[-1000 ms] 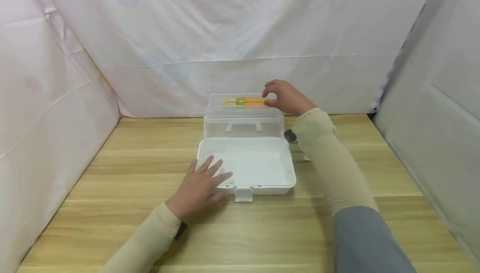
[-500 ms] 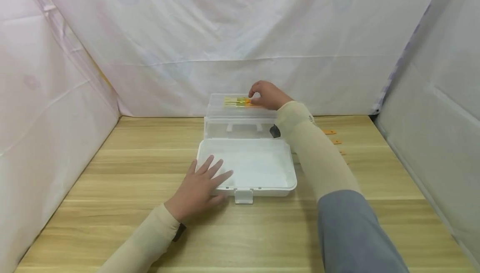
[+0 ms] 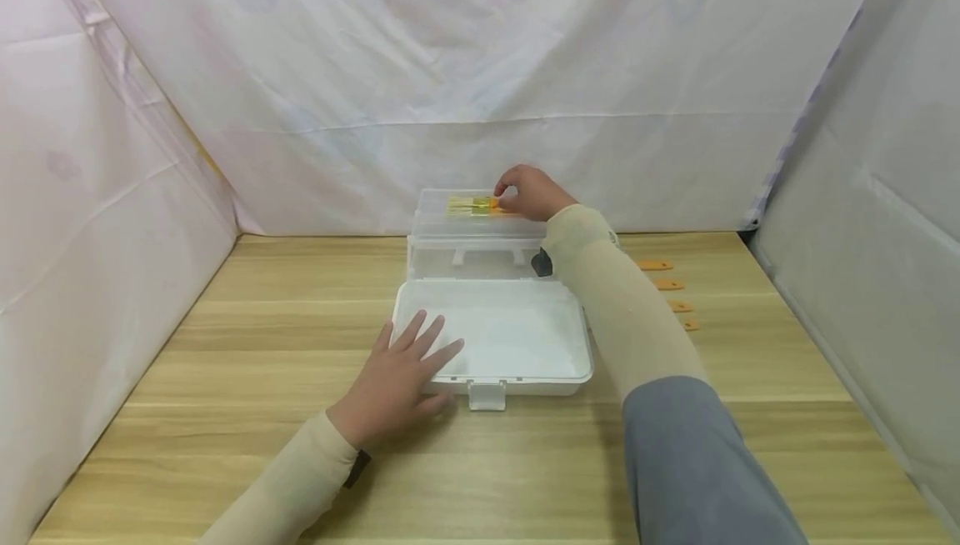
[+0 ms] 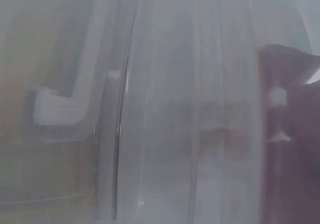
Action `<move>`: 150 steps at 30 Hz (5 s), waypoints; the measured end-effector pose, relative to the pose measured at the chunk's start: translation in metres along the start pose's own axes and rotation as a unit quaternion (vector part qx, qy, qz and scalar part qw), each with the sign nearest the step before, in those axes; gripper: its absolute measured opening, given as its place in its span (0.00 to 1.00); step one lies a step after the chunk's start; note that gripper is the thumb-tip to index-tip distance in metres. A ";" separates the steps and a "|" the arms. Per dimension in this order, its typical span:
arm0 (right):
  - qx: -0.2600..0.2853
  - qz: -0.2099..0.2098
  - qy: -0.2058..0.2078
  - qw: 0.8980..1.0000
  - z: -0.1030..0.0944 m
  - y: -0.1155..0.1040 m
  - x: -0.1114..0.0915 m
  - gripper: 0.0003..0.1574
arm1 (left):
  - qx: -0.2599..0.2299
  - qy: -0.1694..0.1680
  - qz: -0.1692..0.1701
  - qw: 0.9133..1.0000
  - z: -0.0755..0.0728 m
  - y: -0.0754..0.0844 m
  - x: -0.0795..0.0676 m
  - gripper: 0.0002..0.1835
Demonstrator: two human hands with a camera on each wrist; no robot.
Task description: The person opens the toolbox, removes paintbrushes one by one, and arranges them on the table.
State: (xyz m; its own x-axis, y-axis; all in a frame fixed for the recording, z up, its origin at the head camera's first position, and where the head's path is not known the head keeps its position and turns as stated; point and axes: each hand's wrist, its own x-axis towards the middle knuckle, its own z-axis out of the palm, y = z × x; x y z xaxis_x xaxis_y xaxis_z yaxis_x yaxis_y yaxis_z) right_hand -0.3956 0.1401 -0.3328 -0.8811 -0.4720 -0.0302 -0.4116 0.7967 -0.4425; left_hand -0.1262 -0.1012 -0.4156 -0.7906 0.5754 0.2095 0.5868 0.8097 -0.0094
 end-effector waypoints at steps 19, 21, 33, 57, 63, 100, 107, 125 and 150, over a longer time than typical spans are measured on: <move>0.029 0.005 0.008 1.000 0.011 0.000 -0.002 0.09 | -0.013 0.018 0.003 1.000 0.004 0.003 -0.002 0.34; 0.031 0.014 0.009 0.999 0.012 0.001 -0.003 0.09 | -0.015 0.018 0.002 1.000 0.004 0.004 -0.002 0.34; 0.028 0.040 0.001 0.999 0.012 0.002 -0.002 0.10 | -0.008 0.001 -0.006 1.000 0.002 0.004 -0.001 0.33; 0.001 -0.080 0.065 0.995 0.018 0.008 -0.005 0.11 | -0.006 0.016 -0.008 1.000 0.009 0.000 0.004 0.33; 0.012 -0.092 0.071 0.993 0.014 0.010 -0.013 0.13 | -0.006 0.001 -0.011 1.000 0.009 0.003 0.006 0.33; -0.044 -0.148 0.156 0.976 -0.008 0.044 -0.157 0.09 | -0.017 -0.007 -0.014 1.000 0.009 -0.002 0.010 0.34; -0.039 -0.122 0.169 0.977 0.000 0.067 -0.186 0.12 | -0.019 -0.007 -0.012 1.000 0.008 -0.003 0.009 0.33; -0.046 -0.074 0.180 0.980 0.022 0.110 -0.244 0.10 | -0.018 -0.011 -0.009 1.000 0.008 -0.006 0.007 0.33; -0.100 -0.113 0.127 0.980 0.062 0.116 -0.271 0.09 | -0.019 -0.012 -0.009 1.000 0.008 -0.006 0.007 0.33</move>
State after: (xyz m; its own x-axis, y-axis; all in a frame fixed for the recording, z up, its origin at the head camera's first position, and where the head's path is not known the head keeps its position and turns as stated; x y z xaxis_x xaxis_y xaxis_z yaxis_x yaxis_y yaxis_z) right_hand -0.1905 0.3368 -0.4313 -0.7815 -0.5558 0.2834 -0.6179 0.7526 -0.2276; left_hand -0.1368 -0.1008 -0.4222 -0.8048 0.5639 0.1851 0.5783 0.8152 0.0308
